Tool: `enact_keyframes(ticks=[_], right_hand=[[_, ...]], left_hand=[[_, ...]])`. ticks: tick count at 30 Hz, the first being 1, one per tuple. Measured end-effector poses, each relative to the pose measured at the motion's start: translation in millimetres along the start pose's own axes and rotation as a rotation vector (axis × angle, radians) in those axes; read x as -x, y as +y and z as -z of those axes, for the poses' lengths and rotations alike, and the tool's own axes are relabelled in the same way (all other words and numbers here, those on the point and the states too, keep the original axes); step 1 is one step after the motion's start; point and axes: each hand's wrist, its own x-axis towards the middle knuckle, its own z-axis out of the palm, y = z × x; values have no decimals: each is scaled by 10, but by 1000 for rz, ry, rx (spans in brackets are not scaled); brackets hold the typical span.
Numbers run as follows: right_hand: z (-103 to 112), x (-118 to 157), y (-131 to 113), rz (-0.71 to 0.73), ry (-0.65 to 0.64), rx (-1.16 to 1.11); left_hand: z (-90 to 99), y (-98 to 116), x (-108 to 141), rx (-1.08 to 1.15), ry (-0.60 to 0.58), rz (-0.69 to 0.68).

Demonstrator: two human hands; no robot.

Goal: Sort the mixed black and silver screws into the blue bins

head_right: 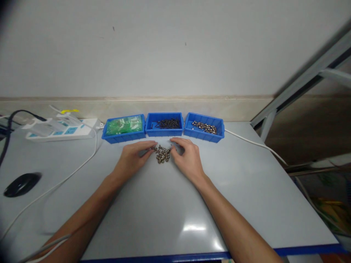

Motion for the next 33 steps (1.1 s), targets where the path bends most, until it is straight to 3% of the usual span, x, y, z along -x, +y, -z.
enact_keyframes(ticks=[9, 15, 26, 33], right_hand=[[42, -4, -20, -54, 17, -101], [46, -9, -34, -39, -1, -107], [43, -8, -33, -43, 16, -119], [50, -4, -37, -32, 19, -126]], left_hand=[[-7, 5, 14, -42, -18, 21], [-36, -42, 47, -126, -6, -68], [57, -81, 4, -229, -95, -228], [131, 7, 0, -211, -200, -147]])
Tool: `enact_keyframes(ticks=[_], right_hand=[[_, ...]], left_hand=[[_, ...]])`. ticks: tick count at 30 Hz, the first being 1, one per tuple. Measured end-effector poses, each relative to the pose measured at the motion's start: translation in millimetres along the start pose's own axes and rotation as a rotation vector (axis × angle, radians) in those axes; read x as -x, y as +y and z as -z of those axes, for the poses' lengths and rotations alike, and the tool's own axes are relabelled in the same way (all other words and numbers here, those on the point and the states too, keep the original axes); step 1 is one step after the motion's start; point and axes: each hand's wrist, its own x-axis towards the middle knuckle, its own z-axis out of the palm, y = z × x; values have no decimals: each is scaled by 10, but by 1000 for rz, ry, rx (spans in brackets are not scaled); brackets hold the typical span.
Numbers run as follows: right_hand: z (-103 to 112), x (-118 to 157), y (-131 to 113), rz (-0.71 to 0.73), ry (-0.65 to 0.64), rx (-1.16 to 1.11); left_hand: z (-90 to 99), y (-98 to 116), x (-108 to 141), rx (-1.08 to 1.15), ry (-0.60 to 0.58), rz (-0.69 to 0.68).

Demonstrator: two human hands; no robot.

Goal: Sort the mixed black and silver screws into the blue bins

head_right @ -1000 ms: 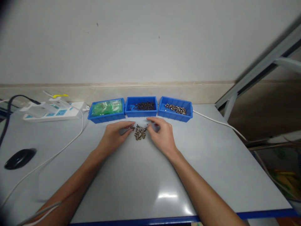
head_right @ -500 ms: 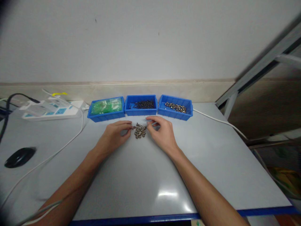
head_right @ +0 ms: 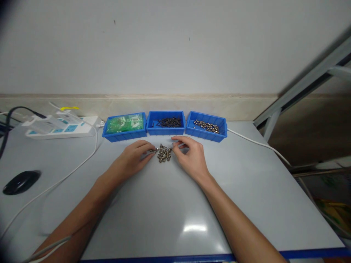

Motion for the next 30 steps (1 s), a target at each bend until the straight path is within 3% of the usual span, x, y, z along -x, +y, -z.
enact_keyframes(ticks=[4, 10, 17, 21, 25, 28, 30], right_hand=[[5, -2, 15, -3, -12, 4], [2, 8, 17, -9, -56, -32], [4, 36, -68, -26, -364, -266], [16, 35, -105, -159, -463, -507], [20, 25, -119, -275, -454, -615], [18, 5, -103, -286, -386, -605], [29, -22, -71, -263, -206, -589]], left_hand=[[16, -1, 15, 65, -21, 86], [28, 48, -9, 227, 157, 117], [79, 196, -53, 493, 209, 122], [45, 223, -48, 667, 210, 194], [54, 227, -51, 740, 208, 212], [117, 194, -51, 507, 225, 136], [143, 144, -43, 301, 205, 76]])
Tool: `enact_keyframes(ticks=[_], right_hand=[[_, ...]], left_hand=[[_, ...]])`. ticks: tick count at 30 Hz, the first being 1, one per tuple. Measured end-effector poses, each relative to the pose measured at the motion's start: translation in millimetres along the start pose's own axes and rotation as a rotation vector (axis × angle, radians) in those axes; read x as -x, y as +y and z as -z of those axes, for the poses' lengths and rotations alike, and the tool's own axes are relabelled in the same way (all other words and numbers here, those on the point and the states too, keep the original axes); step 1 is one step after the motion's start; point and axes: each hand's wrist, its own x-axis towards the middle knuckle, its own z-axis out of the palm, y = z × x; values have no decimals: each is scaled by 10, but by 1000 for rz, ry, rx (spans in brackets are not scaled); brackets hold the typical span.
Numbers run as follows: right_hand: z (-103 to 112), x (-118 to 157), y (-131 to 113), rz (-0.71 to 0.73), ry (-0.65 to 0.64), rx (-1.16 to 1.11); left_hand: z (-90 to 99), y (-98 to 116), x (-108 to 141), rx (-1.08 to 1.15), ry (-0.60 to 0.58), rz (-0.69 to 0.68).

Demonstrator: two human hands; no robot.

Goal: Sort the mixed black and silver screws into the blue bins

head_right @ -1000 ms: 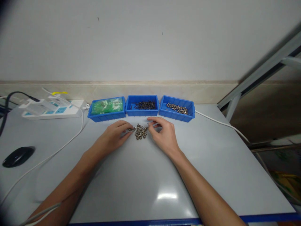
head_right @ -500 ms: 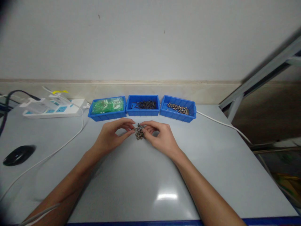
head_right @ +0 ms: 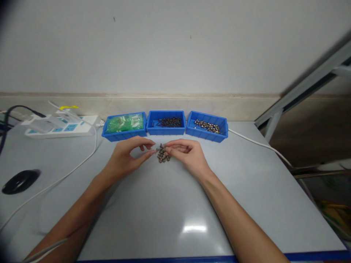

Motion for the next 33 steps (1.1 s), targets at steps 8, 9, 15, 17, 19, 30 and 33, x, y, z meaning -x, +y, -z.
enact_keyframes(ticks=[8, 9, 15, 17, 19, 30, 33], right_hand=[[204, -105, 15, 289, 566, 34], [200, -102, 11, 259, 553, 38], [46, -16, -16, 148, 175, 159], [-21, 25, -21, 170, 18, 228], [-81, 61, -23, 189, -74, 272], [-76, 41, 1, -10, -142, 66], [-63, 35, -34, -39, -170, 78]], left_hand=[[-59, -168, 40, -111, -143, 25], [-68, -149, 38, -79, -112, 64], [-138, 63, -8, 343, 70, 409], [-171, 103, -20, 478, 98, 479], [-197, 119, -25, 561, 111, 526], [-158, 179, -21, 628, -30, 524], [-147, 204, -14, 591, -51, 456]])
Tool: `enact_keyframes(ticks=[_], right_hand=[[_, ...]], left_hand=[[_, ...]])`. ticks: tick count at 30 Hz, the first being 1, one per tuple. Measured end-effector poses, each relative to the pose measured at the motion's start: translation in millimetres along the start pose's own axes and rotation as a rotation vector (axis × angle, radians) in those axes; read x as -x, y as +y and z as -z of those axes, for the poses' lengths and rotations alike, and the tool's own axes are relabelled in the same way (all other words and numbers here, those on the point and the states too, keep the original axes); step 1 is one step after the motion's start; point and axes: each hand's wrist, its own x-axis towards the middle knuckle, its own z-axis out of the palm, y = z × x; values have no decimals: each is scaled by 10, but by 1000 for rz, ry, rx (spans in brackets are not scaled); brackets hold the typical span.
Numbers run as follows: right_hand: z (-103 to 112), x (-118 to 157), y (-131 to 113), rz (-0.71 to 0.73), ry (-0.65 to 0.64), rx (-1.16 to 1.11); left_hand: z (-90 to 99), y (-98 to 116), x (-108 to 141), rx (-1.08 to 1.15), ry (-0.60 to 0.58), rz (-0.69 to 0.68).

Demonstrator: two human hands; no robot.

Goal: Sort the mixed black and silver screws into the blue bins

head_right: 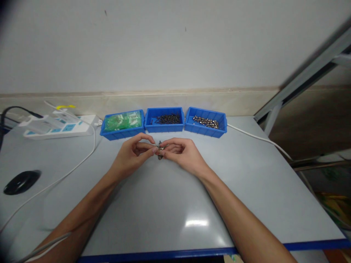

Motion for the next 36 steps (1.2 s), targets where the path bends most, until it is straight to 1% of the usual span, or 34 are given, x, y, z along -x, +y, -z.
enact_keyframes(ticks=[2, 3, 4, 6, 7, 8, 9, 11, 13, 15, 18, 22, 25, 28, 31, 33, 36], right_hand=[[16, -5, -6, -22, -5, 4], [31, -12, 1, -21, 31, 5], [51, -22, 14, -5, 107, 1], [110, -50, 57, 76, 358, -19], [145, -66, 82, 134, 497, -31], [181, -81, 106, 185, 606, -33], [214, -95, 126, 227, 674, -25], [257, -112, 149, 269, 723, 4], [259, -112, 148, 275, 710, 17], [229, -100, 133, 267, 678, 24], [167, -76, 108, 255, 617, 68], [125, -63, 86, 225, 555, 89], [104, -54, 73, 185, 469, 90], [60, -27, 68, 180, 308, 181], [5, 8, 75, 215, 179, 280], [-21, 22, 79, 210, 132, 272], [-30, 24, 73, 130, 114, 185]], left_hand=[[10, -17, 3, -103, 12, -72], [21, -38, -1, -196, 31, -127], [36, -67, -6, -312, 48, -192], [72, -143, -24, -573, 51, -342], [91, -185, -34, -675, 12, -407], [107, -225, -42, -746, -28, -462], [121, -260, -50, -803, -56, -492], [139, -307, -58, -878, -98, -513], [148, -326, -60, -922, -100, -501], [155, -326, -57, -938, -77, -486], [162, -311, -55, -877, -7, -454], [141, -256, -56, -646, 101, -373], [92, -189, -52, -427, 153, -249], [31, -137, -43, -210, 159, -92], [-19, -119, -32, -74, 165, 8], [-40, -116, -25, -14, 149, 37], [-55, -106, -21, 49, 123, 55]])
